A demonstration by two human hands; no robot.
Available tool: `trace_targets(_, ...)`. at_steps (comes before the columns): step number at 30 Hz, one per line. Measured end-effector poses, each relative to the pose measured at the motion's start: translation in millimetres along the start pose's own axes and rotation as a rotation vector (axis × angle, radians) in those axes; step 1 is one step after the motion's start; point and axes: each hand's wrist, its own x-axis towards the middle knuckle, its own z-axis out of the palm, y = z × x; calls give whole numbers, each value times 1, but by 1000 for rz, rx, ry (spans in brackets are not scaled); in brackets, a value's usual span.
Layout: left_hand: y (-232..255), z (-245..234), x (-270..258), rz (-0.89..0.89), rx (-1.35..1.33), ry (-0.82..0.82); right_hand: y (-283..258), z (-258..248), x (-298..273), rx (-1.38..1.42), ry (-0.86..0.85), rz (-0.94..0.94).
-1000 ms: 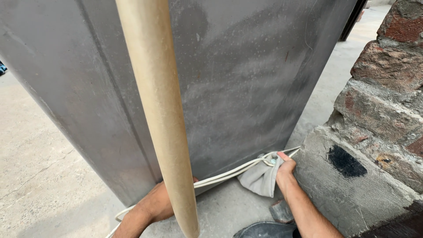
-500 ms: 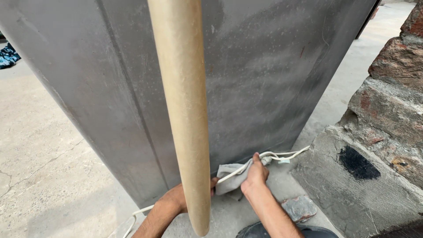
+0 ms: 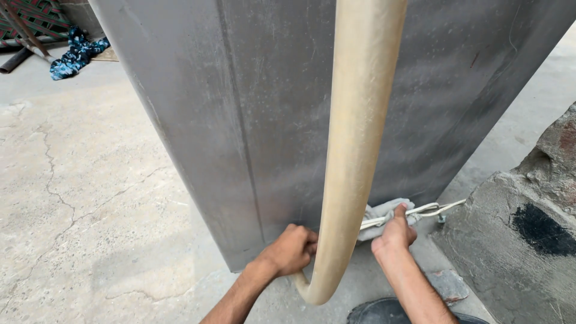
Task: Cleaning the exterior of a top-loading washing machine with a cloth.
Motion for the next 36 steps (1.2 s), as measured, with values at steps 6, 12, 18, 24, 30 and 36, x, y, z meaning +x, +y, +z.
trace_targets(6,21,6,14,57,-3,193,37,-25,-121,-197,-472,34)
trace_targets(12,-6,6,-29,-80,-389,65,-5,-7,-122,-67,-489,-27)
trace_targets(18,-50,20,-88,-73,-361,112,-53,22,-109,213,-466,-80)
trace_targets(24,-30,26,-89,82,-620,348,-32,22,-109,170,-313,-209)
trace_targets(30,46,-26,-66,-405,-161,447,-21,12,-176,-61,-495,38)
trace_targets(36,37,-12,-23,-437,-143,531,51,-45,-170,-196,-1054,-13)
